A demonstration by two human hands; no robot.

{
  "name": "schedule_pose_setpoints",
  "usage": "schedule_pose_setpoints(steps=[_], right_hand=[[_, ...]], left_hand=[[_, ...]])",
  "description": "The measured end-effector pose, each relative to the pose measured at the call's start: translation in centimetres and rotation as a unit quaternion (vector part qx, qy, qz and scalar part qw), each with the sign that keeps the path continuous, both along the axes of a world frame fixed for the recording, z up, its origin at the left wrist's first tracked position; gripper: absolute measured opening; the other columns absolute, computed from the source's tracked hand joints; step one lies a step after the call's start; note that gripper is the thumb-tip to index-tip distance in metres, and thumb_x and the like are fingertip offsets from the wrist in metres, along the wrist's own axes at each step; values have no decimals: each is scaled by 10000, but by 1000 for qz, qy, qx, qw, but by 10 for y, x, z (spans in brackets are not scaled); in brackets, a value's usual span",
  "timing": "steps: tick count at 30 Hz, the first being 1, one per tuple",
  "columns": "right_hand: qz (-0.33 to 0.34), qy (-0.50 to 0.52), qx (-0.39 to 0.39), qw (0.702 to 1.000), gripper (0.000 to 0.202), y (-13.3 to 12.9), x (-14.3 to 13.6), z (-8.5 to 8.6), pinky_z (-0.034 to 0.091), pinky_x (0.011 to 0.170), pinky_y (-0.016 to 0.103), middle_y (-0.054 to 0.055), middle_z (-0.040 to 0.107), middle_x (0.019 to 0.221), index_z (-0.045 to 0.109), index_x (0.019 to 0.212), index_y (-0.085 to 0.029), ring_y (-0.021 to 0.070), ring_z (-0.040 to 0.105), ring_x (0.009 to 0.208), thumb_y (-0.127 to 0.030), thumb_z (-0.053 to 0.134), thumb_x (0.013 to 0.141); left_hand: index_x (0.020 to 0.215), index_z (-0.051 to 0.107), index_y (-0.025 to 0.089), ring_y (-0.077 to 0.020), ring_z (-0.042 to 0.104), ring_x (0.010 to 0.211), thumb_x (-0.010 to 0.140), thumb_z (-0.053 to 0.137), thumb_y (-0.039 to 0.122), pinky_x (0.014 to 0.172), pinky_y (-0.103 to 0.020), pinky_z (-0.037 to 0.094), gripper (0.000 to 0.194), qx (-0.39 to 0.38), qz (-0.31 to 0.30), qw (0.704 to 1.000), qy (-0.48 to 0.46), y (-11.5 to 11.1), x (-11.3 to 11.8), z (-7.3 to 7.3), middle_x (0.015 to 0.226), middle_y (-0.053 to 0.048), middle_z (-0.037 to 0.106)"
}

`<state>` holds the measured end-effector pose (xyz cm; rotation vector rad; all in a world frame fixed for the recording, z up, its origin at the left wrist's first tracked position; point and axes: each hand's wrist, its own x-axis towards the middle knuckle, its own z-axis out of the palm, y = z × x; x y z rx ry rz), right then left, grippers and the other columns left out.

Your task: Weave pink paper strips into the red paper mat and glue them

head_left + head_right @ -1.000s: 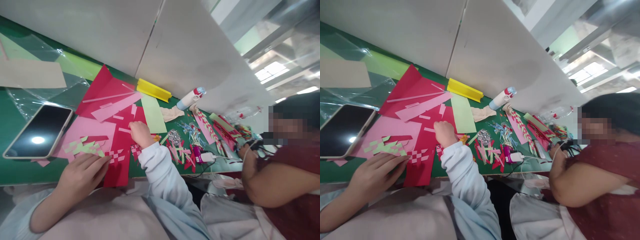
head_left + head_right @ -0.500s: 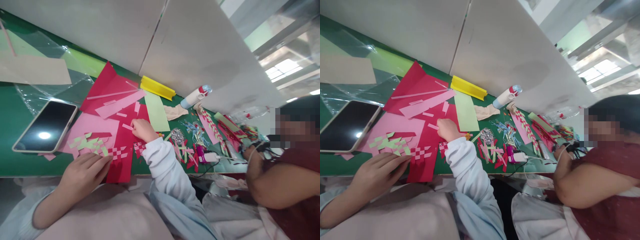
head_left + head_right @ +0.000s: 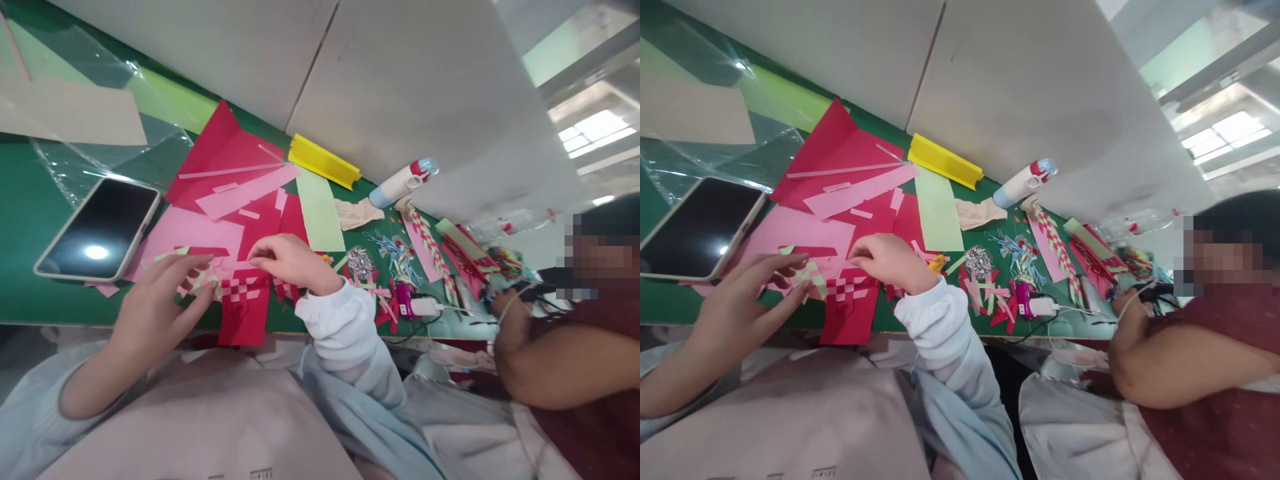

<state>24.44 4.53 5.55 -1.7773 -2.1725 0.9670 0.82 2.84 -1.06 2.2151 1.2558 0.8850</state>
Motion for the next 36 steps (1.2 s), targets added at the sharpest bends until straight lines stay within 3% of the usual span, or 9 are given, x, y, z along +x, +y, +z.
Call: schedule_pose_setpoints(steps=[3, 9, 18, 32, 36], right_hand=[[8, 73, -21, 997, 121, -13, -10, 2, 455, 748, 231, 14, 773, 899, 760, 930, -177, 130, 692, 826, -180, 639, 916], [-38, 138, -50, 988, 94, -36, -20, -8, 466, 710, 233, 14, 767, 868, 750, 886, -188, 136, 689, 799, -244, 675, 892], [-124, 205, -57, 969, 104, -81, -36, -41, 515, 759, 245, 10, 752, 891, 702, 879, -204, 132, 680, 809, -304, 675, 892], [-228, 285, -95, 926, 241, -89, -47, -49, 560, 769, 270, 15, 763, 831, 711, 828, -207, 166, 733, 829, -438, 777, 803], [-224, 278, -86, 930, 216, -88, -49, -47, 560, 769, 274, 19, 760, 823, 708, 818, -204, 167, 731, 817, -410, 771, 813]], left_hand=[[1162, 667, 213, -172, 652, 808, 918, 525, 556, 652, -275, 495, 444, -87, -28, 996, -11, 4, 2, 3, 1106, -76, 705], [836, 729, 217, -163, 651, 742, 873, 589, 563, 652, -252, 494, 376, -228, -81, 969, -55, -2, 0, 1, 826, -27, 754], [825, 737, 186, -138, 636, 647, 858, 597, 495, 580, -227, 503, 341, -363, -126, 921, -60, -19, -9, -14, 741, -27, 741], [766, 723, 207, -138, 641, 628, 842, 588, 462, 565, -223, 496, 298, -336, -110, 931, -86, -24, -6, -11, 712, -20, 728], [756, 713, 191, -140, 633, 629, 829, 571, 458, 569, -227, 490, 311, -348, -105, 928, -81, -24, -4, -8, 701, -24, 722]])
